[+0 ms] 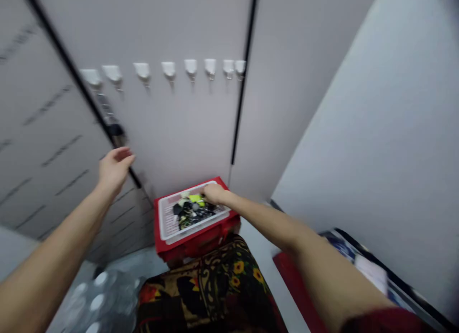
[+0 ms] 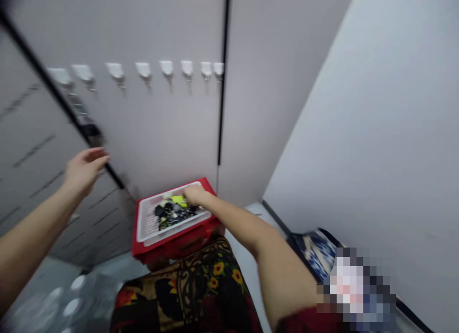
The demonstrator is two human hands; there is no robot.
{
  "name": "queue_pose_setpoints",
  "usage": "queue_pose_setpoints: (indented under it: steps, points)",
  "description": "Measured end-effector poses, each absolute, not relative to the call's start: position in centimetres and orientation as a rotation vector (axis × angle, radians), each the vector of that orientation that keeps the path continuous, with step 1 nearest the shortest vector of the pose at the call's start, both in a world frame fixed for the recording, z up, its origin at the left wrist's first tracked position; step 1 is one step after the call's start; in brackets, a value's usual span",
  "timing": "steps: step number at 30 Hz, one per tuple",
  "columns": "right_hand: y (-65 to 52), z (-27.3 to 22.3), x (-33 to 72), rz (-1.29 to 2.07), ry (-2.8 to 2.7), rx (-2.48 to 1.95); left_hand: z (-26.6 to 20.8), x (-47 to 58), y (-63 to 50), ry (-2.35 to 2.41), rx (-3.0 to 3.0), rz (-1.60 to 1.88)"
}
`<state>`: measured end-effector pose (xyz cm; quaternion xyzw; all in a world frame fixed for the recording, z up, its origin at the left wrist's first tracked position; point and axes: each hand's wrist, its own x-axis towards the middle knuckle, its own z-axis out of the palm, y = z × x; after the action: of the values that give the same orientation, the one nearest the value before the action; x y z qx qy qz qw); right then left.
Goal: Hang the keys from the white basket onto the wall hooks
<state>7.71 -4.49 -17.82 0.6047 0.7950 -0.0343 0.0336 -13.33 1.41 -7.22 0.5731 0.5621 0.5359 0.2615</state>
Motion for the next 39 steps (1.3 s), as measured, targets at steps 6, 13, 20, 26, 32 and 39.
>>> queue_pose_setpoints:
  steps: [6, 13, 20, 26, 32, 39]
  points:
    - [-5.0, -16.9, 9.6, -0.22, 2.517, 1.992, -9.8, -9.6, -2.1, 1.656, 1.802, 1.004]
    - [-6.0, -12.3, 9.9, -0.426, 2.823, 2.021, -12.9, -5.3, -4.5, 1.193, 1.942, 0.556]
    - [-6.0, -8.6, 8.1, -0.817, 3.069, 2.15, -13.8, -3.5, -5.7, 0.985, 1.663, 0.801]
    - [-4.9, -8.7, 7.3, -1.824, 2.736, 2.42, -13.1, -6.5, -4.0, 0.894, 1.396, 0.912]
    - [-4.5, -9.3, 5.8, -2.392, 2.613, 2.415, -11.9, -8.8, -4.0, 0.81, 1.391, 0.9]
    - [-4.1, -8.5, 3.5, -2.115, 2.955, 2.347, -10.9, -10.0, -4.6, 0.731, 1.351, 0.865]
